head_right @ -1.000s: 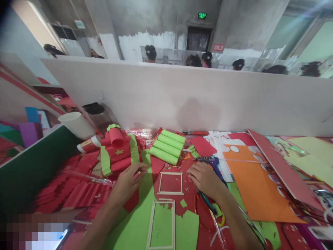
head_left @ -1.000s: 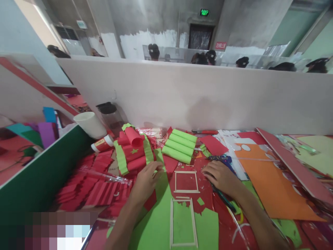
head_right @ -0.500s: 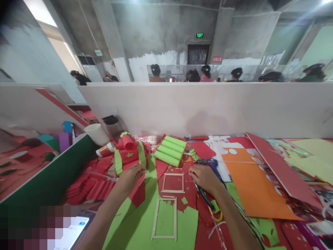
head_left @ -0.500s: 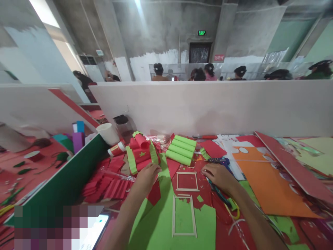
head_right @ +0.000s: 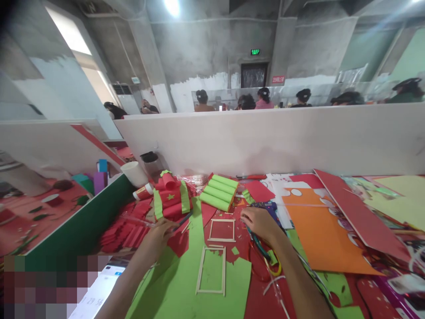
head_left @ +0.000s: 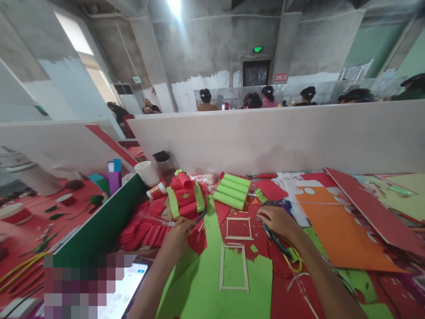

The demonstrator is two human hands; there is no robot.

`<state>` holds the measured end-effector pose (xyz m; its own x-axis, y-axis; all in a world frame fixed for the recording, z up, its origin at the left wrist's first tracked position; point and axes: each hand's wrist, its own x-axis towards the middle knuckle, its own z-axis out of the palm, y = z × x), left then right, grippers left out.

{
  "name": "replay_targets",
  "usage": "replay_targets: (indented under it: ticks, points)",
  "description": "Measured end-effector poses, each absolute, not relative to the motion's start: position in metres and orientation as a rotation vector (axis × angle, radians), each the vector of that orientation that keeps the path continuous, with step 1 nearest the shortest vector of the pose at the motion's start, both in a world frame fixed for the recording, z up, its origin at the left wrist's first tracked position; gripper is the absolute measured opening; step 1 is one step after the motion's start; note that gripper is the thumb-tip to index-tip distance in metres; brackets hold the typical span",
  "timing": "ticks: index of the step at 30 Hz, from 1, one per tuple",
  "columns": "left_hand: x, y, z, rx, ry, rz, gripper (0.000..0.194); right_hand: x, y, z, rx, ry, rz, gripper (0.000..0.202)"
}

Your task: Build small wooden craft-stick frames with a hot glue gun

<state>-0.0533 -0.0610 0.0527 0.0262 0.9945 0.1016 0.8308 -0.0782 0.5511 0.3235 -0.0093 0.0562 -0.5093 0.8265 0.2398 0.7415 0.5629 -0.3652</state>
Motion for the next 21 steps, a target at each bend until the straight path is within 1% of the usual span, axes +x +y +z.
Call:
replay_targets:
  ticks: [3, 13, 21]
  points:
    - [-0.0524, -0.0628, 0.0527, 1.961, 1.868, 0.700, 0.030, 0.3229, -0.0103, 0.0568, -1.267, -2.410, 0.309, 0.021]
    - [-0.0543, -0.0674, 0.0463, 1.891, 1.862, 0.608, 0.034, 0.3247, -0.0085, 0.0553, -1.246, -2.399, 0.303, 0.018]
    - [-0.0493, -0.0701, 0.0551, 1.899, 1.900, 0.600, 0.033, 0.3223, -0.0106, 0.0571, -1.273, -2.402, 0.332, 0.019]
